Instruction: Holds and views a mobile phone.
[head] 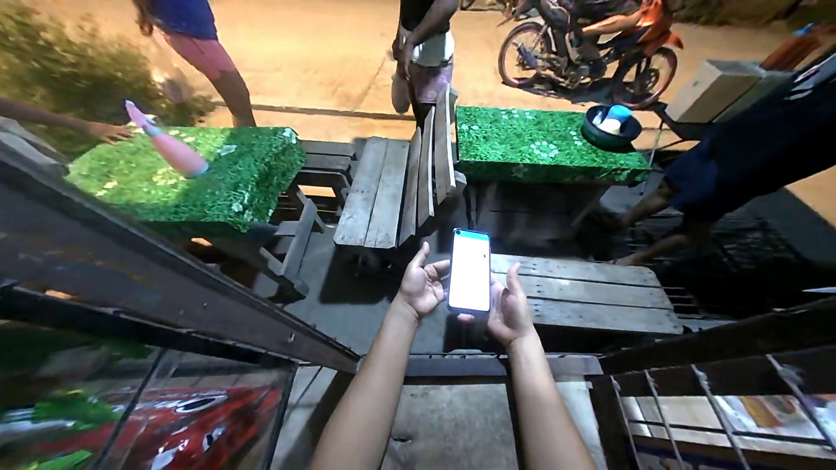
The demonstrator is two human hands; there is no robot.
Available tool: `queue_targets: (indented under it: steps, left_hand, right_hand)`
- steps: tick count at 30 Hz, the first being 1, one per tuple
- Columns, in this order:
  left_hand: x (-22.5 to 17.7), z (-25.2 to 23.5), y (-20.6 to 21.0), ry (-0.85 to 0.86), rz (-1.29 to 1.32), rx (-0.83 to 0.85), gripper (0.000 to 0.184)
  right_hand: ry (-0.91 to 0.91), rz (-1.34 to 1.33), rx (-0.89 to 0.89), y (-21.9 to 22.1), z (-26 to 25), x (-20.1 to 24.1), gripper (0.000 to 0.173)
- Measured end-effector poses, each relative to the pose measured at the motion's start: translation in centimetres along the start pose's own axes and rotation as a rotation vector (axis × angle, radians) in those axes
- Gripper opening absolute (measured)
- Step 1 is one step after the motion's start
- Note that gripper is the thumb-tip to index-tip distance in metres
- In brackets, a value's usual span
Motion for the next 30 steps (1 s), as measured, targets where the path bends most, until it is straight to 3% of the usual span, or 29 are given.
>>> queue_targets:
  steps: [30]
  left_hand:
    - [0.10, -0.15, -0.28, -0.023, -0.013, -0.005, 0.082]
  right_hand:
    - [0.041, -0.048, -0.032, -0.16, -0.32, -0.42, 0.089]
Point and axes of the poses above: each hand's wrist, its own z-axis away from the middle knuckle, its own y-axis out of the palm, x = y × z, the point moved 10 cm from there along -z, towards the middle knuckle, and after that the axes turned 7 degrees about z, right-handed, at the moved point
